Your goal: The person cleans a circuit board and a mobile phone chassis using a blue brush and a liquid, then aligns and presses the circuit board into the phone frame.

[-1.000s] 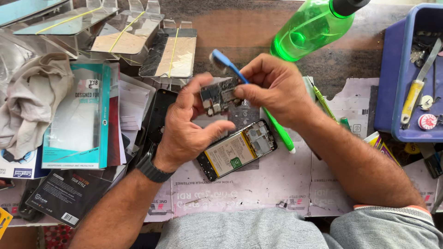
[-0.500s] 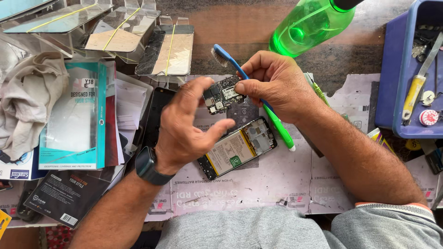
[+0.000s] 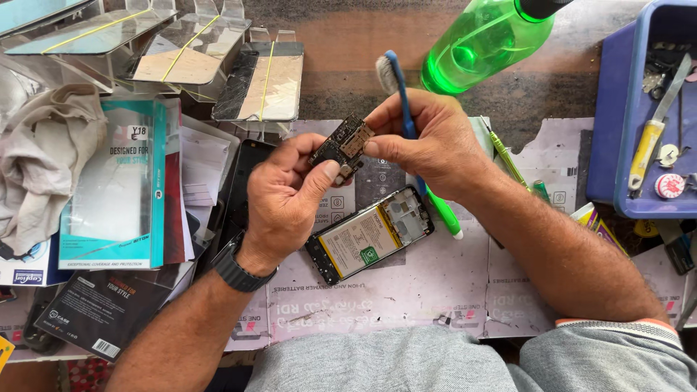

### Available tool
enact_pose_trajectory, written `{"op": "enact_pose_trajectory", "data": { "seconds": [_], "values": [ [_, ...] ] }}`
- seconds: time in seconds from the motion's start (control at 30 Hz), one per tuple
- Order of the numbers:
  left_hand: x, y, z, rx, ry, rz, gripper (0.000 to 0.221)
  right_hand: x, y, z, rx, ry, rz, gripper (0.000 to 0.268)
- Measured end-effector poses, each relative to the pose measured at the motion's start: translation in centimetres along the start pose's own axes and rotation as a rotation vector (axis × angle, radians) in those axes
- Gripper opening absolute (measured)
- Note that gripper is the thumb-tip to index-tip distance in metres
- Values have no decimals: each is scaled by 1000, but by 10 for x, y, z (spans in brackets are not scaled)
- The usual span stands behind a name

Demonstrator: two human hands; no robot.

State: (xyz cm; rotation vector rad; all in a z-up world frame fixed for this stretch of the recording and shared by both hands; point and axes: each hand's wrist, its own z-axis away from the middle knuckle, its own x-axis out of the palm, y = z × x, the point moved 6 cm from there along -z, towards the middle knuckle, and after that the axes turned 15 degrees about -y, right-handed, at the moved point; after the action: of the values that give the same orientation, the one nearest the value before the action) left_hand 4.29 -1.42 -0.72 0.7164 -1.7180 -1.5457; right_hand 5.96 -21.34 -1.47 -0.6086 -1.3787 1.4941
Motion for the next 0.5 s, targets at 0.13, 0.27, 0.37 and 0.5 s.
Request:
{"op": "enact_pose_trajectory", "data": {
  "seconds": [0.13,0.27,0.37,0.5],
  "values": [
    [0,4,-2,11,-25,2,47,-2,-11,5,-76,21,183,22],
    [-10,-4,0,-137,55,103,48,23,-46,18,-511,-22,784,13],
    [-11,-12,0,-184,68,430,38,49,-55,28,-834,-101,1162,12],
    [-16,-12,-3,-146,127,404,28,58,-47,23,-854,-150,1297,16]
  ]
}}
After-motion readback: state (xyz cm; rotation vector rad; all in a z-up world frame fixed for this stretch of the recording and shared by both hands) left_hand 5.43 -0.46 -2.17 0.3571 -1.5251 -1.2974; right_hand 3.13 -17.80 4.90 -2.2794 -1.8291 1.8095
